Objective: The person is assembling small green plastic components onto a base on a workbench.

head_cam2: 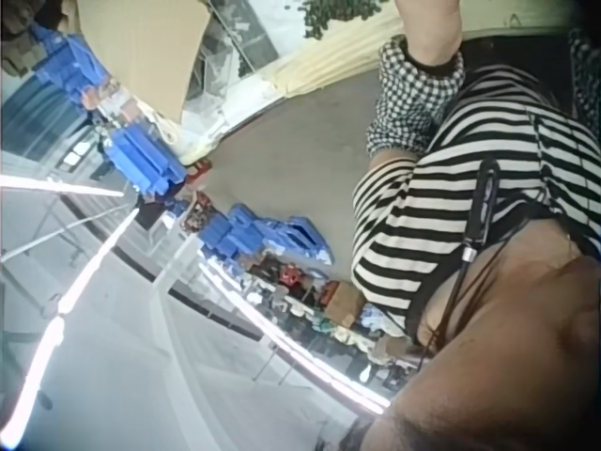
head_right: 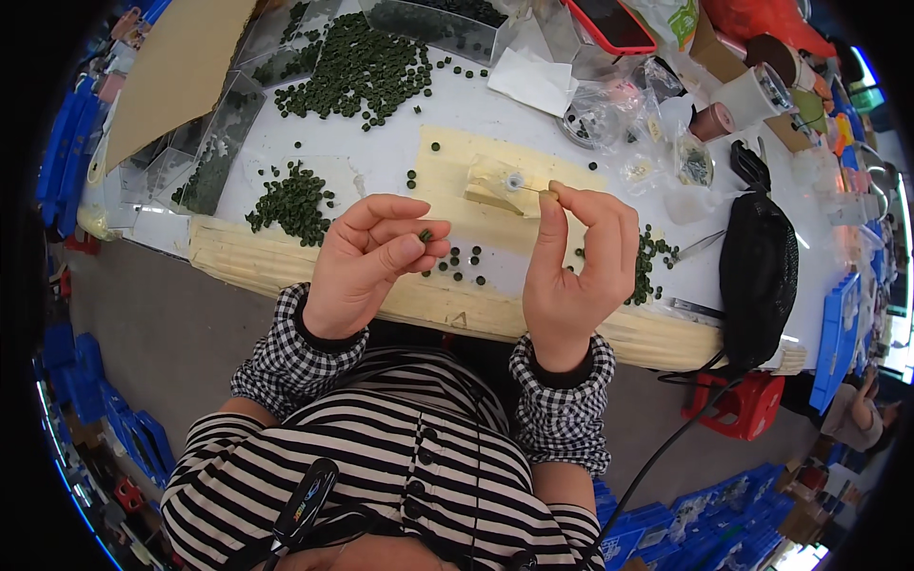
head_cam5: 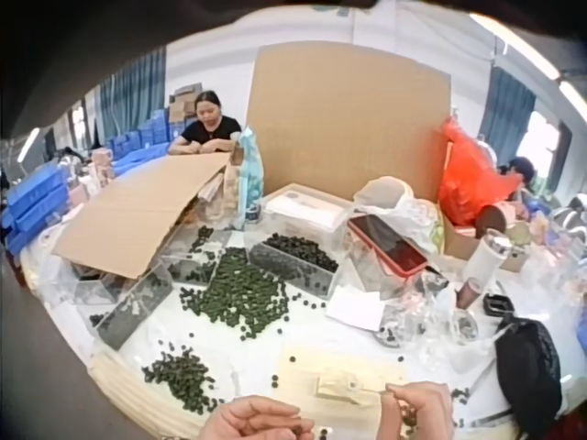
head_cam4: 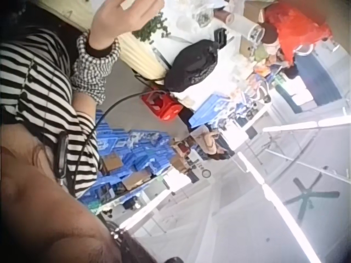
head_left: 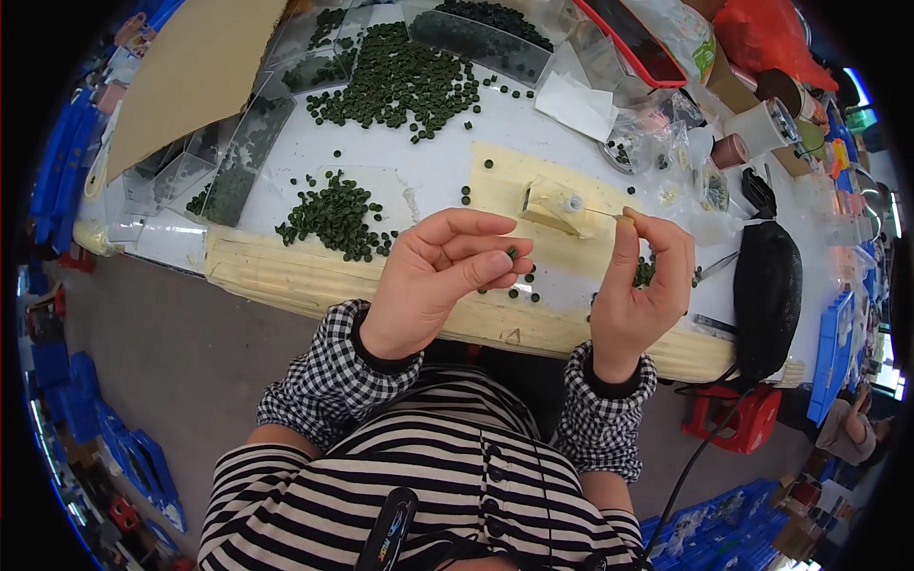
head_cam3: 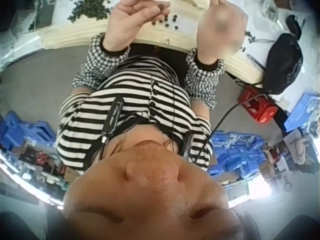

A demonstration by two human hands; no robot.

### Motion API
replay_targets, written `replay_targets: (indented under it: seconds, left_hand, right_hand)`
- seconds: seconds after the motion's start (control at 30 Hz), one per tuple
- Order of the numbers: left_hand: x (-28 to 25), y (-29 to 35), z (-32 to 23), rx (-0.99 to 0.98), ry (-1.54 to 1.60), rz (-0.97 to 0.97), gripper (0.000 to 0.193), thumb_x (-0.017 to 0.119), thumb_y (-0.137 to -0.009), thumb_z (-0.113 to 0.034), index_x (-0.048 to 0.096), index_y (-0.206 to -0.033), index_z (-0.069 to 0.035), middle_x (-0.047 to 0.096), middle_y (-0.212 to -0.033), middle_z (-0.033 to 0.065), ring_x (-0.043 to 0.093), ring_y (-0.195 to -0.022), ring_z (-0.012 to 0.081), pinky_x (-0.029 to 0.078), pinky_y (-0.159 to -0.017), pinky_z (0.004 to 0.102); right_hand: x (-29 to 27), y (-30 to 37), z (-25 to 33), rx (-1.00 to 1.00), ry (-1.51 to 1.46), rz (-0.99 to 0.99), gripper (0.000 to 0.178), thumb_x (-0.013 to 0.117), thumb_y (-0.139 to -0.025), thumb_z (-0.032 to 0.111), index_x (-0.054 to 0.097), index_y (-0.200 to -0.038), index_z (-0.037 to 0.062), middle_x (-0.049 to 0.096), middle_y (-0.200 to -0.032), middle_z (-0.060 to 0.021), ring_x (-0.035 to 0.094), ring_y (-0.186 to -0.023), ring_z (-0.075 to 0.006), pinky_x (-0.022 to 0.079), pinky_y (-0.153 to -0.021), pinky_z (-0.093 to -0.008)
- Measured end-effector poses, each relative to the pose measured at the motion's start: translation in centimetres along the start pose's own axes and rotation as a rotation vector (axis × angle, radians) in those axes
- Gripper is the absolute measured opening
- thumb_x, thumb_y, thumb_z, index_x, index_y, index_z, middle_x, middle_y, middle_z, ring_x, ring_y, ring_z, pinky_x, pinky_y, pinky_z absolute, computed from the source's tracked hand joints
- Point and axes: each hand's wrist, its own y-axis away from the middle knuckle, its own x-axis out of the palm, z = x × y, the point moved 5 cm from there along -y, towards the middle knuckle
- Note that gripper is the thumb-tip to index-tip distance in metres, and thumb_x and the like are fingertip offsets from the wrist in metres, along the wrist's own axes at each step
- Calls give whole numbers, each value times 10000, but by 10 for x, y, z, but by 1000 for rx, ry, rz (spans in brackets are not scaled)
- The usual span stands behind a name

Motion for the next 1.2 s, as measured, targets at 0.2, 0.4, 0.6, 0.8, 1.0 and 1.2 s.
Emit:
replay_targets:
  seconds: [0.2, 0.4, 0.6, 0.8, 1.0, 1.2]
  left_hand:
    - [3, 1, -4, 93, -90, -18, 415, 612, -885, 41, 484, -1280, 32, 661, -1110, 190, 660, -1005, 216, 546, -870, 288]
    - [1, 1, -3, 103, -59, -15, 393, 606, -891, 35, 491, -1267, 31, 656, -1125, 188, 656, -1020, 227, 545, -880, 301]
    - [2, 1, 1, 183, -15, -10, 343, 604, -896, 24, 516, -1227, 16, 650, -1146, 177, 645, -1040, 212, 539, -898, 305]
    - [4, 2, 2, 240, -63, 3, 294, 598, -900, 27, 531, -1186, 12, 653, -1145, 164, 634, -1044, 172, 531, -905, 295]
    - [3, 2, 4, 242, -111, 23, 282, 596, -895, 42, 534, -1169, 19, 649, -1147, 169, 635, -1042, 178, 530, -911, 295]
    - [4, 4, -2, 281, -209, 21, 196, 644, -841, 63, 611, -1028, 14, 664, -1068, 174, 651, -1006, 227, 534, -883, 332]
  right_hand:
    - [18, 3, -6, -60, 139, 144, 143, 700, -783, 20, 655, -917, 41, 600, -899, -85, 549, -856, -264, 441, -750, -351]
    - [15, 7, 2, -51, 123, 145, 257, 702, -760, -8, 682, -1012, 37, 598, -883, -82, 546, -847, -254, 439, -739, -337]
    - [8, 28, 39, 26, -247, 264, 325, 717, -710, -55, 712, -1024, 28, 603, -842, -72, 551, -767, -219, 438, -669, -300]
    - [14, 36, 45, 51, -287, 271, 376, 716, -706, -60, 710, -1071, 33, 603, -844, -67, 549, -753, -213, 440, -659, -295]
    - [14, 38, 44, 61, -348, 291, 370, 718, -716, -53, 714, -1074, 44, 590, -847, -66, 545, -755, -206, 448, -665, -290]
    - [13, 40, 40, 104, -435, 312, 381, 708, -729, -58, 708, -1096, 45, 582, -850, -68, 548, -764, -188, 454, -639, -269]
